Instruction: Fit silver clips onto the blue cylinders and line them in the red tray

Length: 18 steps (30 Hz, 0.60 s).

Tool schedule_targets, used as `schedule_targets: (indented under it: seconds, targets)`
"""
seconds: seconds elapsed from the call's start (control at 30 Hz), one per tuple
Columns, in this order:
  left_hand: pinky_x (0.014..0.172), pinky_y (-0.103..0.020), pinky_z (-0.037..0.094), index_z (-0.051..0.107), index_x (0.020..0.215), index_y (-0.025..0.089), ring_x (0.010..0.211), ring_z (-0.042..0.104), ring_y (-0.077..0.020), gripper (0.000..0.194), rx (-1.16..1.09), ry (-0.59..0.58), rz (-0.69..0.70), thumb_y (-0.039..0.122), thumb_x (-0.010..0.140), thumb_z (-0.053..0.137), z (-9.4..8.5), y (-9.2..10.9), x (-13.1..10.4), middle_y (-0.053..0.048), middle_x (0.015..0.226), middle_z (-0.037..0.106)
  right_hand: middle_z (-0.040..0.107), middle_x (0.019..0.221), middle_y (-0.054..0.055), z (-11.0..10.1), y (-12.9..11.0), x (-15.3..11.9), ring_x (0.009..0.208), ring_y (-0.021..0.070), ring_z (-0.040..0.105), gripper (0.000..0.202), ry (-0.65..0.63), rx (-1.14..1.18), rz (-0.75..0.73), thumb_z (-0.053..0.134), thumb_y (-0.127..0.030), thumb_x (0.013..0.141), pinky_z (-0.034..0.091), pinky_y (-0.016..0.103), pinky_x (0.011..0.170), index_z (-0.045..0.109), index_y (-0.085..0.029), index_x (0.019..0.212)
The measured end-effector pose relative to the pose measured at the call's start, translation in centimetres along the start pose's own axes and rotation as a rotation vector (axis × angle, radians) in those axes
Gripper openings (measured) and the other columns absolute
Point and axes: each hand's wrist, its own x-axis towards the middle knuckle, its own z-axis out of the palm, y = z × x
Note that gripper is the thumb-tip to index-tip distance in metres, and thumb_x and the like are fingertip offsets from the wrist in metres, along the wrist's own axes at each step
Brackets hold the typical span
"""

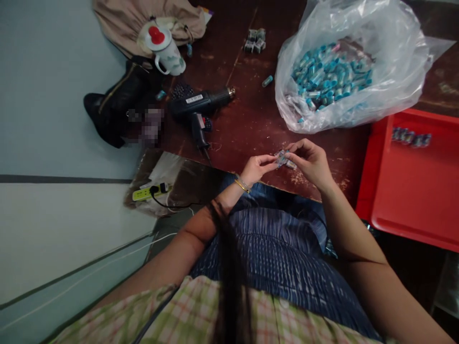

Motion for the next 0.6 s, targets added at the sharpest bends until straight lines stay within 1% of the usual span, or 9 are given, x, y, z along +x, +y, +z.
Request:
schedule_targets:
  seconds: [0.03, 0.1, 0.17, 0.2, 0.27, 0.33, 0.4, 0.47, 0.6]
  targets:
    - [0.094, -0.034, 0.051, 0.086, 0.099, 0.014, 0.090, 0.069, -0.0180, 0.021, -0.039, -0.032, -0.029, 0.027, 0.082, 0.090, 0.3, -0.2, -0.3, -0.008, 0.097, 0.082, 0.076, 0.098, 0.002, 0.2, 0.2, -0.5, 0.083, 0.0147, 0.068, 0.037, 0.018, -0.025, -0.007, 0.090, -0.052, 0.085, 0.057, 0.029, 0.079, 0.068, -0.023, 0.086]
    - [0.086, -0.032, 0.051, 0.085, 0.104, 0.014, 0.087, 0.069, -0.0176, 0.030, -0.140, -0.089, -0.128, 0.035, 0.084, 0.091, 0.7, -0.6, -1.0, -0.008, 0.094, 0.080, 0.077, 0.098, 0.003, 0.7, 0.8, -1.8, 0.084, 0.0144, 0.068, 0.037, 0.051, -0.076, -0.016, 0.086, -0.054, 0.090, 0.055, 0.028, 0.080, 0.068, -0.023, 0.085]
    - [0.078, -0.029, 0.050, 0.084, 0.101, 0.014, 0.080, 0.068, -0.0156, 0.034, -0.247, -0.112, -0.219, 0.039, 0.082, 0.094, 1.1, -0.9, -1.6, -0.007, 0.089, 0.077, 0.077, 0.097, 0.003, 1.4, 1.5, -3.3, 0.086, 0.0146, 0.068, 0.036, 0.049, -0.103, -0.019, 0.083, -0.055, 0.093, 0.055, 0.029, 0.083, 0.068, -0.022, 0.085]
    - [0.076, -0.028, 0.049, 0.083, 0.098, 0.014, 0.078, 0.067, -0.0144, 0.034, -0.289, -0.110, -0.241, 0.039, 0.079, 0.096, 1.3, -1.0, -1.8, -0.006, 0.087, 0.076, 0.077, 0.096, 0.003, 1.7, 1.8, -4.0, 0.087, 0.0154, 0.068, 0.035, 0.044, -0.106, -0.020, 0.082, -0.054, 0.093, 0.055, 0.029, 0.085, 0.070, -0.022, 0.087]
    - [0.073, -0.027, 0.049, 0.082, 0.094, 0.014, 0.075, 0.065, -0.0127, 0.034, -0.335, -0.103, -0.249, 0.037, 0.076, 0.099, 1.5, -1.0, -2.2, -0.004, 0.085, 0.075, 0.078, 0.101, 0.004, 2.1, 2.3, -5.2, 0.094, 0.0185, 0.072, 0.030, 0.065, -0.113, -0.028, 0.083, -0.051, 0.093, 0.056, 0.033, 0.094, 0.074, -0.023, 0.094]
    - [0.071, -0.026, 0.048, 0.082, 0.094, 0.014, 0.074, 0.064, -0.0120, 0.033, -0.329, -0.102, -0.237, 0.036, 0.076, 0.099, 1.6, -0.9, -2.3, -0.003, 0.083, 0.074, 0.080, 0.110, 0.006, 2.1, 2.5, -5.9, 0.106, 0.0219, 0.073, 0.025, 0.105, -0.141, -0.031, 0.083, -0.047, 0.093, 0.055, 0.037, 0.103, 0.077, -0.024, 0.100]
    - [0.070, -0.026, 0.046, 0.082, 0.095, 0.014, 0.073, 0.064, -0.0117, 0.032, -0.302, -0.100, -0.225, 0.035, 0.078, 0.098, 1.8, -0.9, -2.4, -0.003, 0.081, 0.073, 0.081, 0.114, 0.007, 1.9, 2.5, -6.2, 0.113, 0.0236, 0.073, 0.022, 0.127, -0.159, -0.021, 0.083, -0.045, 0.093, 0.054, 0.040, 0.108, 0.080, -0.025, 0.099]
    - [0.070, -0.026, 0.045, 0.082, 0.096, 0.013, 0.073, 0.063, -0.0116, 0.032, -0.282, -0.102, -0.218, 0.035, 0.079, 0.097, 2.0, -0.9, -2.4, -0.003, 0.080, 0.072, 0.082, 0.113, 0.007, 1.5, 2.2, -6.2, 0.112, 0.0241, 0.073, 0.021, 0.120, -0.159, -0.012, 0.082, -0.046, 0.094, 0.054, 0.041, 0.108, 0.081, -0.025, 0.097]
    - [0.070, -0.027, 0.044, 0.082, 0.096, 0.012, 0.071, 0.061, -0.0115, 0.030, -0.287, -0.123, -0.217, 0.034, 0.081, 0.096, 2.2, -1.0, -2.4, -0.003, 0.079, 0.071, 0.083, 0.110, 0.006, 0.6, 1.7, -5.8, 0.111, 0.0261, 0.074, 0.024, 0.051, -0.203, -0.041, 0.080, -0.050, 0.095, 0.051, 0.047, 0.111, 0.081, -0.026, 0.090]
